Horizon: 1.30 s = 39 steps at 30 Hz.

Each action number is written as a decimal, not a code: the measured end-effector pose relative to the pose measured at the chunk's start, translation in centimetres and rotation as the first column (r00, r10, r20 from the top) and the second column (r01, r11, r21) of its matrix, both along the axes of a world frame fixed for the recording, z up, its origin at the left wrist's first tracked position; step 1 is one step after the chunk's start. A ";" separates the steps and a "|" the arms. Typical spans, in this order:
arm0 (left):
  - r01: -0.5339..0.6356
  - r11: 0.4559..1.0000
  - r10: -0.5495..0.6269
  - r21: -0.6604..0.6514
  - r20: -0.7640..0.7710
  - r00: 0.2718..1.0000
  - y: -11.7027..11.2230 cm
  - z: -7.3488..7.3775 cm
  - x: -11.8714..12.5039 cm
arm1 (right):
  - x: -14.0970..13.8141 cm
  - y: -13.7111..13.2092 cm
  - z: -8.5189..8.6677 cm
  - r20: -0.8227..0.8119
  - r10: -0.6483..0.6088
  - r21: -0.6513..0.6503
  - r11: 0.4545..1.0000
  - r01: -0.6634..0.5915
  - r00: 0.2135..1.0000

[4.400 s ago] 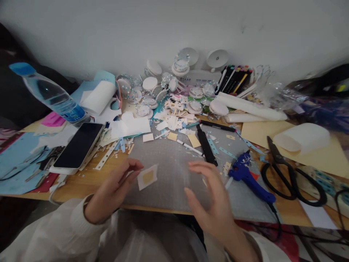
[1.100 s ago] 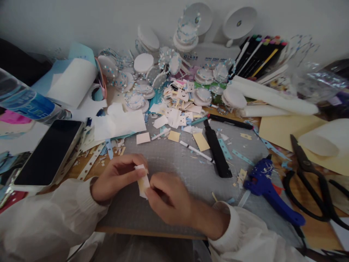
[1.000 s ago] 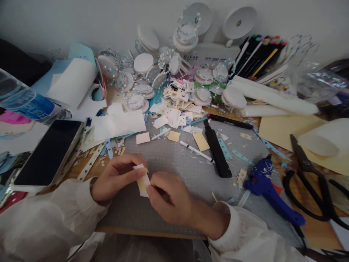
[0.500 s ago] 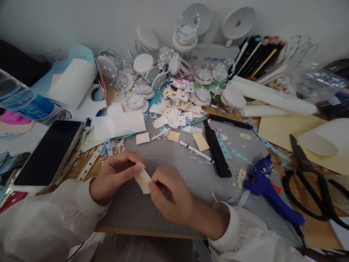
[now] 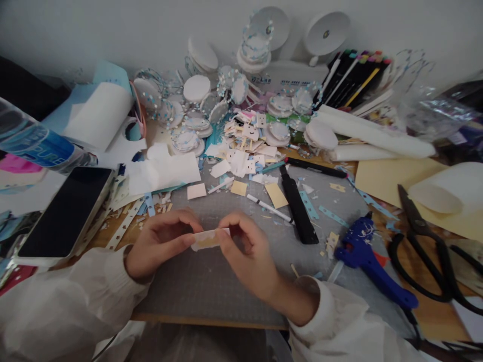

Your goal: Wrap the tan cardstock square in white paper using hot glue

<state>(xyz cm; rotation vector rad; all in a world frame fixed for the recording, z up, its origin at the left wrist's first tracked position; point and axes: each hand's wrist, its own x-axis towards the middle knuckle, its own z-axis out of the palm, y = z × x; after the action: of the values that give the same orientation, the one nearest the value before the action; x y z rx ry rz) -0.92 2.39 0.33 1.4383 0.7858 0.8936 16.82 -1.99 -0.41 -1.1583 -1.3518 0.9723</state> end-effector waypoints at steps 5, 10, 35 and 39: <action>0.041 0.997 -0.034 0.063 -0.119 0.992 -0.1 0.3 0.1 | -0.2 -0.2 0.1 -0.007 0.010 -0.020 1.000 -0.010 1.000; 0.106 0.988 -0.086 0.116 -0.166 0.982 -0.2 0.4 0.2 | -0.2 0.0 0.3 -0.037 -0.016 -0.046 0.999 0.014 0.999; -0.045 0.996 0.045 -0.080 -0.007 0.999 0.0 0.1 0.7 | -0.3 0.0 -0.2 -0.136 0.155 -0.215 0.960 -0.182 0.978; -0.064 0.993 0.069 0.096 -0.050 0.996 -0.2 0.3 -0.1 | -0.3 0.2 0.1 -0.161 0.120 -0.230 0.961 -0.155 0.980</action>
<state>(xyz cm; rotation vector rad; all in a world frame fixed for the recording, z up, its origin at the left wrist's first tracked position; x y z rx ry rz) -0.99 2.16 0.62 1.5316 0.8453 0.9571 16.55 -1.80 -0.31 -1.1589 -1.2333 1.3271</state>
